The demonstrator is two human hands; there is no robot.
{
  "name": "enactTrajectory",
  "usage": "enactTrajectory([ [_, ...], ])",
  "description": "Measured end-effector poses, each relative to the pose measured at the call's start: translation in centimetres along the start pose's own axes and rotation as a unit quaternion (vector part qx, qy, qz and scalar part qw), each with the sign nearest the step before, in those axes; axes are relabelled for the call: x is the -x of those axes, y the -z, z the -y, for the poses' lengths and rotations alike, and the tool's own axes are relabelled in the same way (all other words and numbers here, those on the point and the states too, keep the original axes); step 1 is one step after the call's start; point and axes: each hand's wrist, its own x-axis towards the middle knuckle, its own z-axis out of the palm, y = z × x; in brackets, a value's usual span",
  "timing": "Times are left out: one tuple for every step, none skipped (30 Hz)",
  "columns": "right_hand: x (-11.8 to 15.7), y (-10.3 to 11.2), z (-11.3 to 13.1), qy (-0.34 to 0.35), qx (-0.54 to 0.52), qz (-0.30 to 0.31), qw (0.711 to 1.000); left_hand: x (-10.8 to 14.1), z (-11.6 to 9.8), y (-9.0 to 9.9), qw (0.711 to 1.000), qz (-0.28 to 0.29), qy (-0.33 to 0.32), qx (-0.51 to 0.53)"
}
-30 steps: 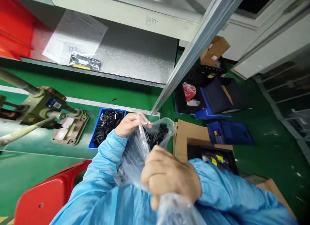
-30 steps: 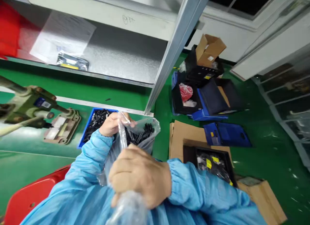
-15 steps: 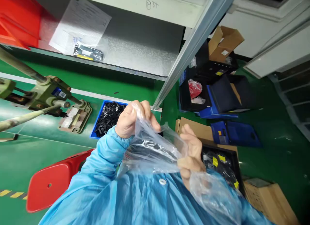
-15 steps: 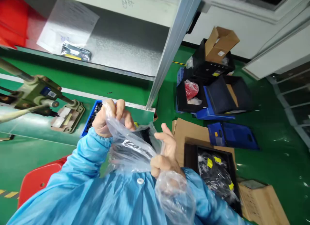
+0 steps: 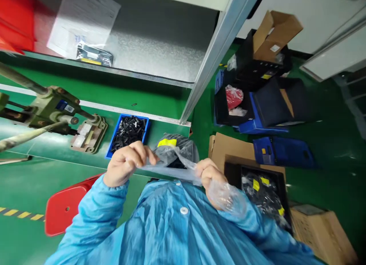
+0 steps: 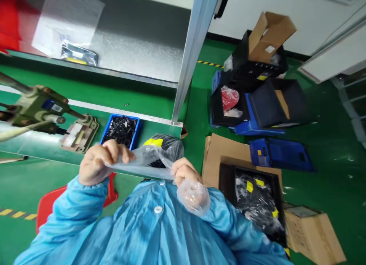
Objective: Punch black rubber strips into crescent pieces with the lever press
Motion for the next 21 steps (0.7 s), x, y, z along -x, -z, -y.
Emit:
enactTrajectory([
  [0.2, -0.1, -0.3, 0.010, 0.001, 0.000, 1.000, 1.1, -0.2, 0.4, 1.000, 0.003, 0.008, -0.019],
  [0.3, -0.3, -0.5, 0.016, -0.005, -0.002, 1.000, 2.0, -0.4, 0.6, 0.999, 0.004, 0.013, -0.035],
  [0.3, -0.4, -0.6, 0.013, -0.014, -0.006, 1.000, 2.7, -0.7, 0.7, 0.999, 0.000, 0.016, -0.046],
  [0.2, -0.5, -0.6, -0.003, -0.026, -0.003, 1.000, 3.2, -0.9, 0.8, 0.999, -0.008, 0.015, -0.050],
  [0.0, -0.6, -0.5, -0.031, -0.039, 0.011, 0.999, 3.6, -1.1, 0.6, 0.999, -0.018, 0.011, -0.049],
  [-0.3, -0.7, -0.4, -0.067, -0.049, 0.035, 0.996, 3.8, -1.2, 0.4, 0.999, -0.030, 0.005, -0.045],
  [-0.7, -0.9, -0.4, -0.103, -0.053, 0.068, 0.991, 3.8, -1.2, 0.0, 0.998, -0.040, -0.002, -0.039],
  [-1.2, -1.0, -0.3, -0.128, -0.050, 0.104, 0.985, 3.5, -1.2, -0.5, 0.998, -0.047, -0.008, -0.033],
  [-1.7, -1.3, -0.3, -0.134, -0.038, 0.135, 0.981, 3.2, -1.1, -1.2, 0.999, -0.044, -0.011, -0.030],
  [-2.3, -1.6, -0.3, -0.123, -0.021, 0.162, 0.979, 2.6, -0.9, -2.0, 0.999, -0.028, -0.012, -0.032],
  [-2.9, -2.1, -0.4, -0.097, -0.004, 0.179, 0.979, 1.9, -0.8, -3.0, 0.999, 0.000, -0.014, -0.042],
  [-3.6, -2.6, -0.4, -0.065, 0.007, 0.192, 0.979, 1.2, -0.6, -3.9, 0.997, 0.038, -0.022, -0.063],
  [-4.3, -3.1, -0.5, -0.035, 0.008, 0.202, 0.979, 0.5, -0.5, -4.8, 0.992, 0.078, -0.039, -0.093],
  [-5.0, -3.6, -0.6, -0.011, 0.002, 0.208, 0.978, -0.1, -0.3, -5.6, 0.983, 0.113, -0.063, -0.132],
  [-5.8, -4.0, -0.6, 0.001, -0.008, 0.213, 0.977, -0.4, -0.2, -6.1, 0.971, 0.136, -0.088, -0.174],
  [-6.5, -4.3, -0.7, 0.010, -0.015, 0.208, 0.978, -0.4, 0.0, -6.2, 0.961, 0.142, -0.109, -0.212],
  [-7.1, -4.3, -0.7, 0.018, -0.018, 0.190, 0.981, 0.0, 0.2, -6.0, 0.954, 0.127, -0.119, -0.244],
  [-7.8, -4.0, -0.7, 0.028, -0.015, 0.160, 0.987, 0.8, 0.6, -5.4, 0.952, 0.089, -0.113, -0.270],
  [-8.4, -3.5, -0.6, 0.039, -0.008, 0.120, 0.992, 2.0, 1.2, -4.4, 0.951, 0.029, -0.090, -0.296],
  [-9.0, -2.6, -0.5, 0.050, -0.002, 0.077, 0.996, 3.4, 2.0, -3.1, 0.945, -0.045, -0.055, -0.320],
  [-9.5, -1.6, -0.3, 0.059, 0.003, 0.035, 0.998, 5.1, 3.1, -1.6, 0.929, -0.125, -0.009, -0.349],
])
